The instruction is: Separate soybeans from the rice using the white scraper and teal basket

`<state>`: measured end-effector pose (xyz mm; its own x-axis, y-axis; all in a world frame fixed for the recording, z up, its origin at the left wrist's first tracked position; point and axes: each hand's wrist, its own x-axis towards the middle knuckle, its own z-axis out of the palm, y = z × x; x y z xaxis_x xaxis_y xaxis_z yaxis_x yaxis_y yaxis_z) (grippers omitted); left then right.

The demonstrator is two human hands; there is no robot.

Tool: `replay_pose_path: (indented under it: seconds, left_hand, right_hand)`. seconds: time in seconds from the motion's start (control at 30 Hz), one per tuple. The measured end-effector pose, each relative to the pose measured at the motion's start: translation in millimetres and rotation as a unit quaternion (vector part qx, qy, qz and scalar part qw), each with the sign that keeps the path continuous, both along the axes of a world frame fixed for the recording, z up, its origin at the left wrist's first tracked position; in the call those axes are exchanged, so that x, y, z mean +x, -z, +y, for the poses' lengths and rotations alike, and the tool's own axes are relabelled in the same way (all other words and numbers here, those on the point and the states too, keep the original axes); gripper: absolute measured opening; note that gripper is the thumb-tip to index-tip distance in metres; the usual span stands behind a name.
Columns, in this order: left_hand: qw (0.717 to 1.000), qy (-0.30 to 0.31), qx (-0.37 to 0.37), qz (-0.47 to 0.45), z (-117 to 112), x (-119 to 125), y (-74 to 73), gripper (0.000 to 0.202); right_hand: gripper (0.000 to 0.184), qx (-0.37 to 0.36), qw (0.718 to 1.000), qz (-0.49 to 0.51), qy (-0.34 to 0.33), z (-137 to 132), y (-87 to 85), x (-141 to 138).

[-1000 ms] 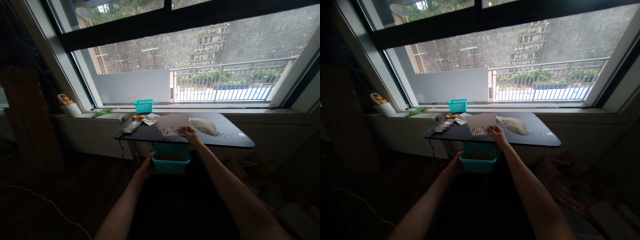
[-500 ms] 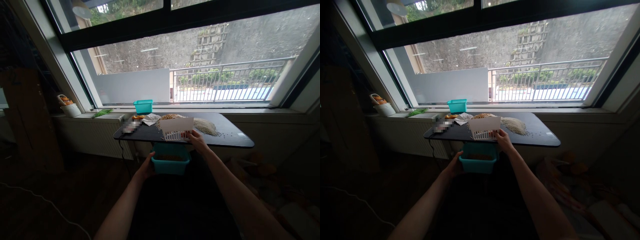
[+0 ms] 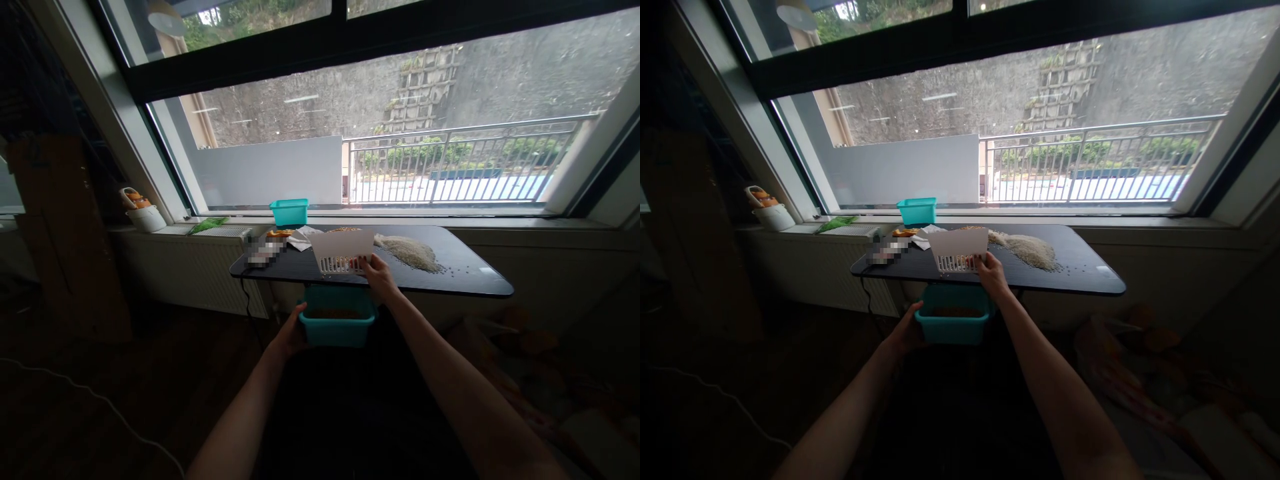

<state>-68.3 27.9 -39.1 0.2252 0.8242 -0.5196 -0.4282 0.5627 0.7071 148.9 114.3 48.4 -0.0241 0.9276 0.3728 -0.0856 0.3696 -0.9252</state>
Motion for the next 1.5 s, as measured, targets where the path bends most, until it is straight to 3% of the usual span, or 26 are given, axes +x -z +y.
replay_pose_path:
  seconds: [0.27, 0.4, 0.5, 0.67, 0.93, 1.5]
  left_hand:
    - [1.0, 0.004, 0.002, 0.003, 0.4, -1.0, -0.7, 0.05]
    - [1.0, 0.007, 0.002, 0.013, -0.1, 0.7, -2.2, 0.051]
    - [1.0, 0.001, -0.005, 0.023, -0.2, 3.3, -2.7, 0.05]
    - [1.0, 0.003, -0.001, 0.02, -0.5, 5.5, -3.7, 0.047]
    - [1.0, 0.0, 0.001, 0.008, -1.9, 5.7, -6.2, 0.045]
    - [1.0, 0.005, -0.01, 0.029, -1.2, 4.3, -9.7, 0.048]
  right_hand:
    - [0.035, -0.013, 0.999, 0.01, -0.041, -15.6, -5.1, 6.9]
    - [0.034, 0.032, 0.998, 0.017, 0.045, -6.8, -5.5, 13.0]
    - [0.032, 0.066, 0.991, -0.038, 0.109, 6.4, -5.6, 12.2]
    - [0.03, 0.084, 0.98, -0.114, 0.139, 18.3, -7.7, 6.8]
    - [0.033, 0.056, 0.992, -0.065, 0.094, 17.6, -9.7, 4.8]
    - [0.037, 0.033, 0.996, -0.019, 0.078, 4.4, -4.4, 13.2]
